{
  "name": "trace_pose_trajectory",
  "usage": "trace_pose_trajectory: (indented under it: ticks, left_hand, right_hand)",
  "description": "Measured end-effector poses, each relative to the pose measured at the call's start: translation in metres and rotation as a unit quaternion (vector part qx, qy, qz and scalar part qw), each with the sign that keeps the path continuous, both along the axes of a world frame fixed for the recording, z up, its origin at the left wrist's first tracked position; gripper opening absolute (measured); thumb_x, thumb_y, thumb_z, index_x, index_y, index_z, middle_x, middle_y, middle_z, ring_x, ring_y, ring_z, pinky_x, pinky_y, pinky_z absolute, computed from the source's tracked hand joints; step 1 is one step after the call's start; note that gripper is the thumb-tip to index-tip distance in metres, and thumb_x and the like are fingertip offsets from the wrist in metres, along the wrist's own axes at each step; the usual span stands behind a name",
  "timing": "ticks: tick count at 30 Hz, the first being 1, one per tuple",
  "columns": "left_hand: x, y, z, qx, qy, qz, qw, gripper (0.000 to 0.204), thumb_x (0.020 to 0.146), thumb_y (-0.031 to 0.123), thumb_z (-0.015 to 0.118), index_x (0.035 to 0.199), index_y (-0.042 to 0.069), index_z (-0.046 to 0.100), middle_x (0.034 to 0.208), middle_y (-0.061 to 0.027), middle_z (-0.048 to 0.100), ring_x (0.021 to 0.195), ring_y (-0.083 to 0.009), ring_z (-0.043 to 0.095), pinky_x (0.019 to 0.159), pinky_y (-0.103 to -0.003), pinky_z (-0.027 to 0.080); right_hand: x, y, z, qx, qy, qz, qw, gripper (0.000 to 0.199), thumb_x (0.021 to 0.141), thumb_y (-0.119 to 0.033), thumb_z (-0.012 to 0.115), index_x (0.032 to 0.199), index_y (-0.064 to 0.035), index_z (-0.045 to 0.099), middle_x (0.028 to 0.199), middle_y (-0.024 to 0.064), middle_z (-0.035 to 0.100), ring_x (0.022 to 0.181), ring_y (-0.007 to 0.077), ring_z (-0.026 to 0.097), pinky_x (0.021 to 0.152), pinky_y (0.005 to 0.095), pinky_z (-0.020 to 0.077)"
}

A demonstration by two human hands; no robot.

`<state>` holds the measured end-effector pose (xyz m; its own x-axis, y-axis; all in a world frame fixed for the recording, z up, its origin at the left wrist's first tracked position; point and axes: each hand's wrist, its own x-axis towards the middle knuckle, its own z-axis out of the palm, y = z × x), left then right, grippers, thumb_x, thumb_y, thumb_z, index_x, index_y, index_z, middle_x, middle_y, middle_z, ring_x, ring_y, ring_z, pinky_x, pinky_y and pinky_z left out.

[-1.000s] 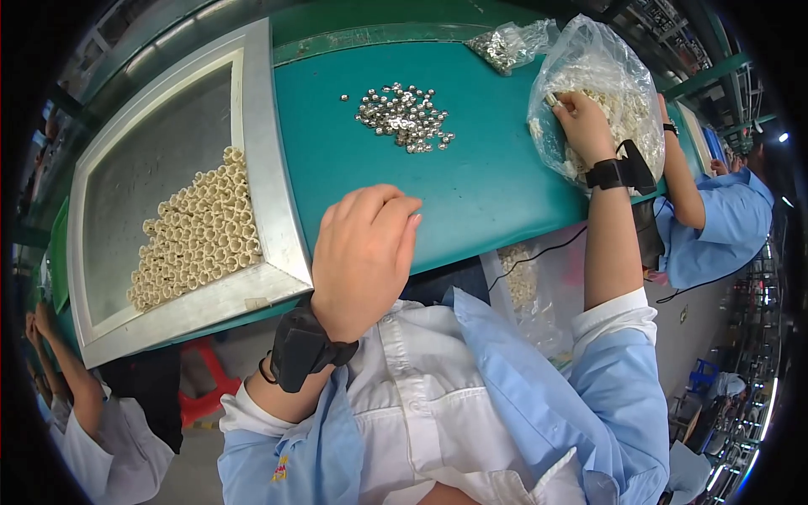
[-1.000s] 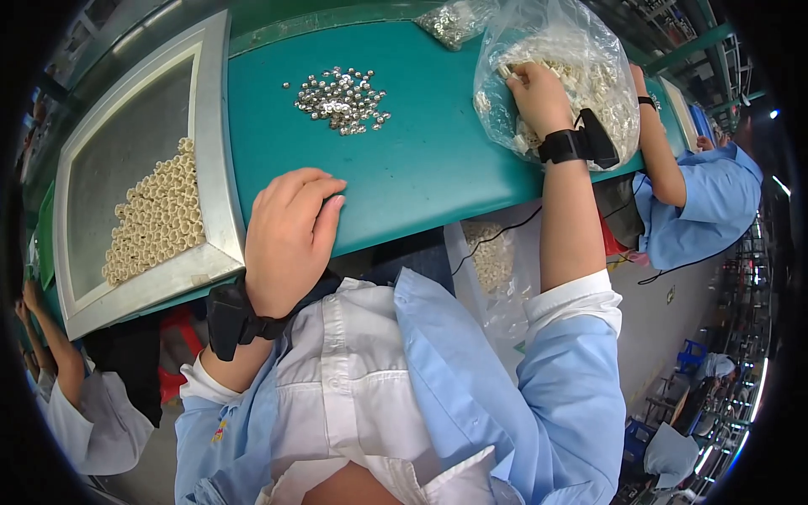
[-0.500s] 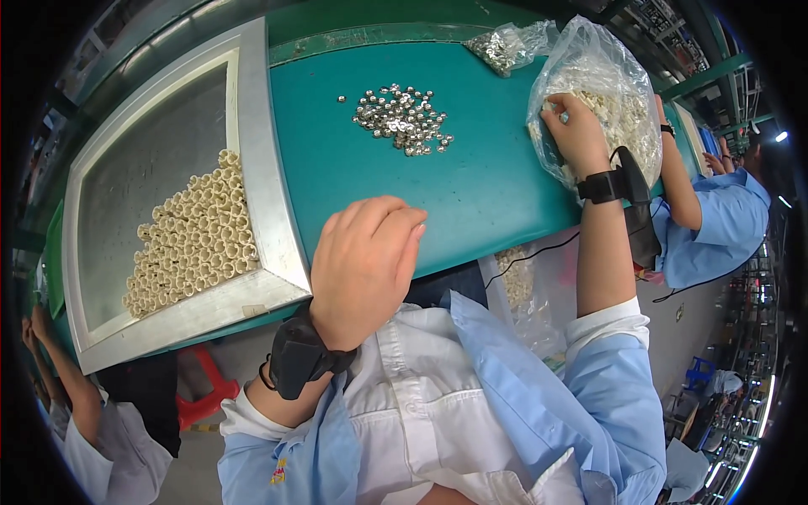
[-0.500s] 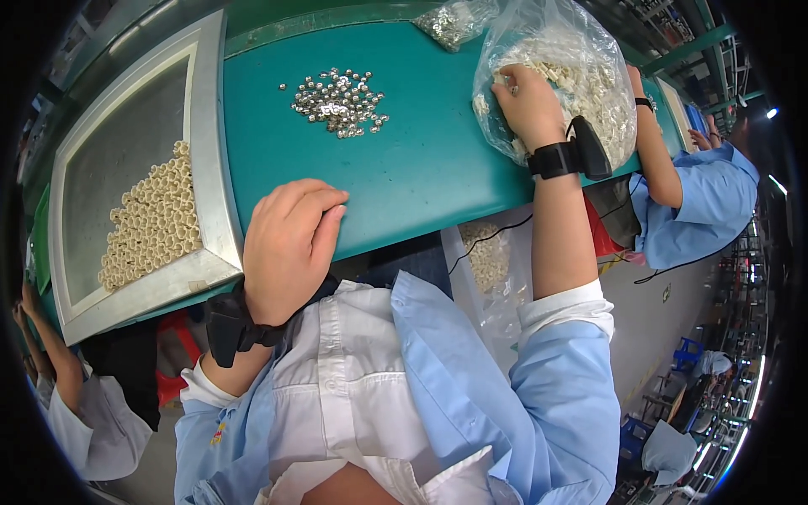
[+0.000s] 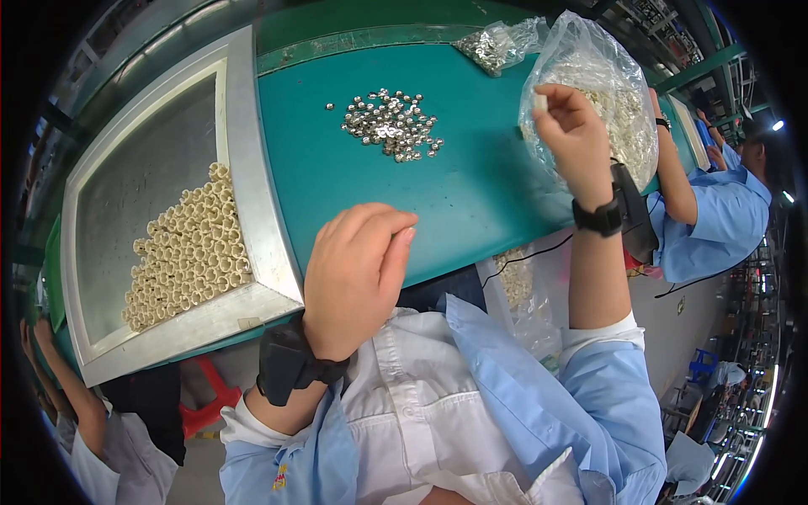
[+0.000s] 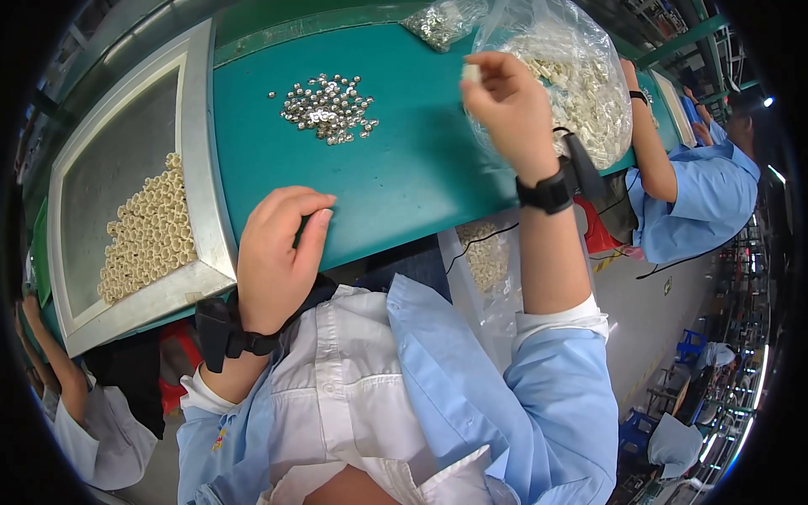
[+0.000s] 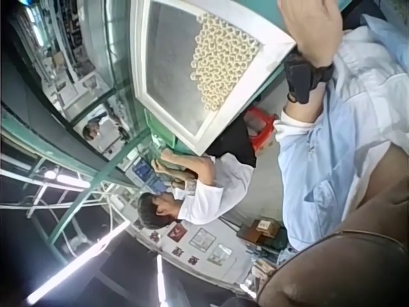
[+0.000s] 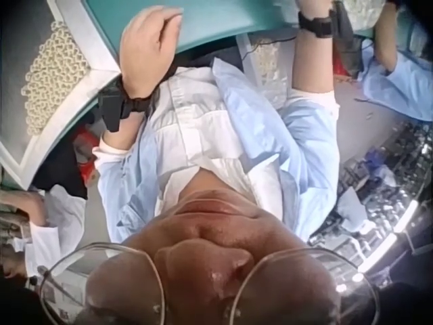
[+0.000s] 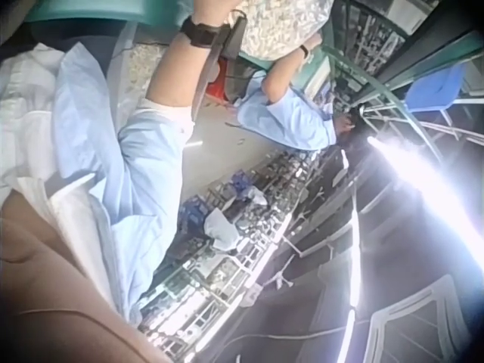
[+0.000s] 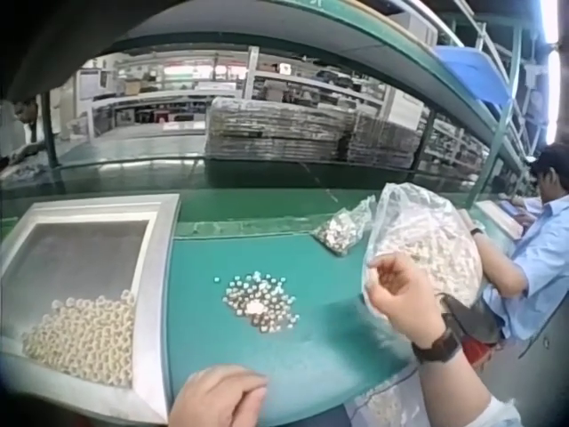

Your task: The person assembles components by hand, picking up a plastic housing and a metal contact, fitting the contact into the housing, and placing the assembled unit onto a tray.

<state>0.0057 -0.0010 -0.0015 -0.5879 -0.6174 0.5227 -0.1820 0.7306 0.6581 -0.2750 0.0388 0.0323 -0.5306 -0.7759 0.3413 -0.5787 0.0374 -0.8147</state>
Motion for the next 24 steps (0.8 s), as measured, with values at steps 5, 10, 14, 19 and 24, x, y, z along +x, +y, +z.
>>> trace_pose_trajectory:
  ticks: [5, 10, 14, 19, 24]
  left_hand:
    - [-0.004, 0.003, 0.003, 0.205, 0.100, -0.013, 0.973, 0.014, 0.086, 0.011, 0.058, 0.097, 0.001, 0.059, 0.091, -0.0103, 0.061, 0.082, -0.0221, 0.059, 0.073, -0.031, 0.046]
    - [-0.006, 0.004, 0.002, 0.230, 0.170, -0.013, 0.958, 0.020, 0.089, 0.012, 0.056, 0.105, 0.000, 0.056, 0.093, -0.0096, 0.061, 0.084, -0.0173, 0.058, 0.075, -0.027, 0.046]
    - [-0.006, 0.002, -0.005, 0.238, 0.185, -0.020, 0.953, 0.022, 0.089, 0.010, 0.056, 0.108, 0.000, 0.054, 0.093, -0.0098, 0.061, 0.081, -0.0171, 0.058, 0.073, -0.027, 0.046]
    - [0.000, 0.003, -0.004, 0.246, 0.166, 0.009, 0.955, 0.022, 0.088, 0.008, 0.057, 0.108, 0.000, 0.055, 0.091, -0.0096, 0.061, 0.079, -0.0170, 0.058, 0.072, -0.027, 0.046]
    - [0.000, -0.003, -0.001, 0.182, 0.121, -0.011, 0.976, 0.021, 0.086, 0.009, 0.059, 0.106, 0.000, 0.056, 0.087, -0.0096, 0.061, 0.076, -0.0177, 0.057, 0.068, -0.027, 0.045]
  right_hand:
    - [0.086, 0.008, 0.002, -0.038, 0.011, 0.240, 0.970, 0.017, 0.076, 0.001, 0.066, 0.090, -0.0026, 0.057, 0.089, 0.0040, 0.062, 0.079, 0.0119, 0.059, 0.069, 0.0234, 0.0465]
    - [0.117, 0.004, -0.009, -0.095, 0.120, 0.318, 0.936, 0.019, 0.070, 0.001, 0.070, 0.085, -0.0039, 0.059, 0.088, 0.0073, 0.063, 0.077, 0.0201, 0.061, 0.070, 0.0289, 0.0476]
    - [0.116, -0.002, -0.014, -0.161, 0.173, 0.309, 0.921, 0.020, 0.068, 0.001, 0.070, 0.085, -0.0053, 0.062, 0.087, 0.0075, 0.063, 0.077, 0.0226, 0.061, 0.070, 0.0307, 0.0477]
    - [0.106, -0.004, -0.005, -0.132, 0.206, 0.291, 0.925, 0.020, 0.071, 0.000, 0.069, 0.089, -0.0061, 0.063, 0.089, 0.0079, 0.063, 0.078, 0.0216, 0.060, 0.069, 0.0303, 0.0474]
    - [0.067, -0.038, -0.012, 0.029, 0.202, 0.170, 0.964, 0.015, 0.076, -0.003, 0.064, 0.091, -0.0030, 0.063, 0.085, 0.0100, 0.060, 0.079, 0.0243, 0.059, 0.068, 0.0306, 0.0468]
